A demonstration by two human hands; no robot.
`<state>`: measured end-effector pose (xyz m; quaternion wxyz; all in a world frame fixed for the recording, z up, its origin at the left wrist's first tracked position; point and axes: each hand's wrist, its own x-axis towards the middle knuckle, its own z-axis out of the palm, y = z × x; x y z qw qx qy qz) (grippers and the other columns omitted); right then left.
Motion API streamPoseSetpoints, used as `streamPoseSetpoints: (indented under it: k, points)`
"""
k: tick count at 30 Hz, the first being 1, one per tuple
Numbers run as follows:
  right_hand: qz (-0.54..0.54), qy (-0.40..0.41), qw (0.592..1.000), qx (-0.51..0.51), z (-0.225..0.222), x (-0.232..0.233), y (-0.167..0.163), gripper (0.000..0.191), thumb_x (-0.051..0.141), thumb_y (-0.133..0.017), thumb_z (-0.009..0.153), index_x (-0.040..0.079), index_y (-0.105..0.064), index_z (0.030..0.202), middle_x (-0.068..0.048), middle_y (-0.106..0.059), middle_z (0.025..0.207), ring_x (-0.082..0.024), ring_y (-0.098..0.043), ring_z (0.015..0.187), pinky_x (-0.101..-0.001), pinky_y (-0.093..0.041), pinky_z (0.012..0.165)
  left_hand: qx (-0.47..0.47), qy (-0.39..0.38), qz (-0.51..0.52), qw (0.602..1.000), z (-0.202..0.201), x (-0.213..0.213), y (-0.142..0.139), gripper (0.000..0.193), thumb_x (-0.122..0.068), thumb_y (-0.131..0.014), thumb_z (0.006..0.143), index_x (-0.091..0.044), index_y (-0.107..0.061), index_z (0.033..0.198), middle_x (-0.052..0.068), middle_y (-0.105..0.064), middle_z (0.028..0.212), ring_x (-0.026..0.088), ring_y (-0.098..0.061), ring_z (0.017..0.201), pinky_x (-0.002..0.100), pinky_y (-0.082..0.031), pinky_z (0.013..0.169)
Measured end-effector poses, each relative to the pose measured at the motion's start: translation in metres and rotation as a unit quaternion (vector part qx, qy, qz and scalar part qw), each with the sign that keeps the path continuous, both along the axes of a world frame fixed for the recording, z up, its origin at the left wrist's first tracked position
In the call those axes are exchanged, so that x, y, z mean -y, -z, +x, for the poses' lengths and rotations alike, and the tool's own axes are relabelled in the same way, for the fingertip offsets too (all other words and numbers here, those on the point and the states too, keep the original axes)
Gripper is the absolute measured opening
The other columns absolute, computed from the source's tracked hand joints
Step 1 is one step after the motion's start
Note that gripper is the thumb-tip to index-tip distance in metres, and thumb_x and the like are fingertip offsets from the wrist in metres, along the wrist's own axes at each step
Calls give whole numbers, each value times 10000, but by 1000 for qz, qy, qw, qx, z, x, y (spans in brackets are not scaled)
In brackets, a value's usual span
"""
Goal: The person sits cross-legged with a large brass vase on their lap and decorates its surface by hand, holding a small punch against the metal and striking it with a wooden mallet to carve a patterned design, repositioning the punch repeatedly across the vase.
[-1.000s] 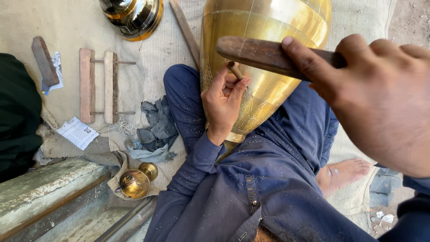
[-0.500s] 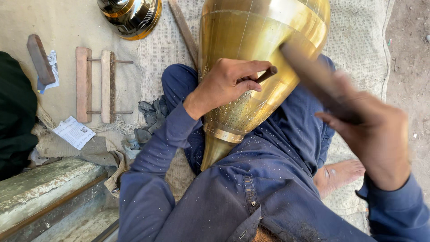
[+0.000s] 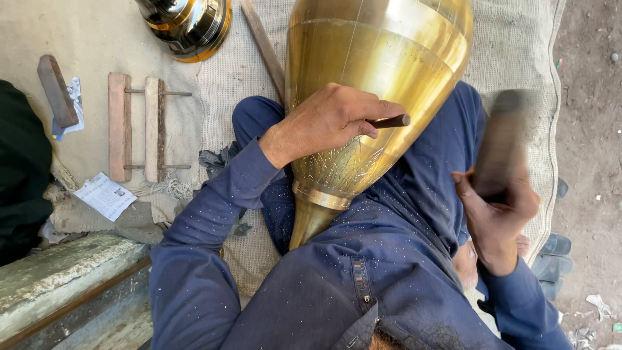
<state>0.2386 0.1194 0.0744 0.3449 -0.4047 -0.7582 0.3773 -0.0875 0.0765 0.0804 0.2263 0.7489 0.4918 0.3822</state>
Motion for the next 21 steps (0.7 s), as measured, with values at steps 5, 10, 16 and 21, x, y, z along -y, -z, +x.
streamPoseSetpoints:
  k: [5,10,16,21]
  points:
    - [7,-78,995,59,-12,-21,-37,703,40,-869,957,88,-548,1580,-149,-707,1066,-168,-694,925,-260,-586,856,32,-62,2,998,5,6,11,486,-138,-810,881,-139,-659,1343,78,-768,1084,198,-780,919,321,-631,800]
    - [165,-114,911,359,-19,-40,-84,725,202,-914,852,179,-580,1496,-113,-714,928,-223,-682,726,-350,-546,653,91,-163,27,982,15,21,21,471,-117,-816,914,-132,-632,1347,71,-761,1033,136,-776,856,261,-644,750]
    - [309,-151,872,350,-51,-58,-107,599,339,-831,992,185,-588,1518,-61,-672,937,-211,-660,741,-336,-529,651,319,-344,49,882,43,40,34,426,-12,-761,1006,-30,-542,1371,54,-715,967,90,-707,844,206,-593,715]
    - [386,-188,789,440,-94,-68,-123,654,387,-782,916,211,-609,1522,-35,-614,762,-188,-614,541,-327,-497,485,382,-400,80,829,71,41,46,454,-2,-690,1037,6,-477,1437,74,-704,1020,84,-675,879,193,-566,735]
